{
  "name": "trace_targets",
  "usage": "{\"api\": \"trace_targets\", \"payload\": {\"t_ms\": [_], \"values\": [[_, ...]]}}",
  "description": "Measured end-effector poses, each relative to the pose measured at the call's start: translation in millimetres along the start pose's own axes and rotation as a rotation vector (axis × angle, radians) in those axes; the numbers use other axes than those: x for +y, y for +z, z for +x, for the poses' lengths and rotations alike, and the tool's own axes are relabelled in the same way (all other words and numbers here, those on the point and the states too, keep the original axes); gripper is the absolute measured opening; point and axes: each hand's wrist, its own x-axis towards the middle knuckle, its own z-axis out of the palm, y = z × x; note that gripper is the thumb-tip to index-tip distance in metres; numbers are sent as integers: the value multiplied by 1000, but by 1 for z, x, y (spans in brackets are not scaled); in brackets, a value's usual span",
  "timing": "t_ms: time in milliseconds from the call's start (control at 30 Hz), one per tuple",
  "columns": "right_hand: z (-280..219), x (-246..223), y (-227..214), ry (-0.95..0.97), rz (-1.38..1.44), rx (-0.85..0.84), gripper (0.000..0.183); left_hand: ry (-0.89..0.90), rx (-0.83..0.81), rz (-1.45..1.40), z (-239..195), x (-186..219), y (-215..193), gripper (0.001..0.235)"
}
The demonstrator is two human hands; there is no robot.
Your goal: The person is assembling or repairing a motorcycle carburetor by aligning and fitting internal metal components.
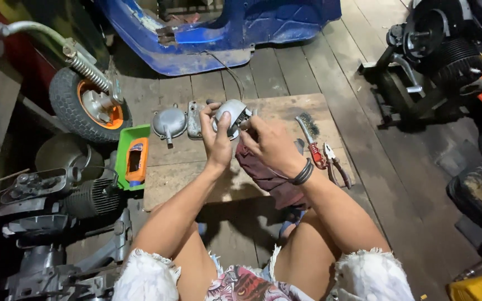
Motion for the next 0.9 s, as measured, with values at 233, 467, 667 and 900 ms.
{"api": "trace_targets", "payload": {"t_ms": [233, 467, 667, 900], "values": [[-3, 30, 11, -52, -336, 68, 22, -74, 17, -102, 0, 28, 13, 39], [-3, 20, -6, 52, -58, 55, 11, -66, -17, -47, -11, 40, 22, 38], [-1, 32, 2, -35, -101, 69, 12, -3, -37, 57, -5, 13, 13, 38], [-7, 10, 18, -1, 54, 55, 14, 47, -16, 113, -11, 20, 4, 37]]}}
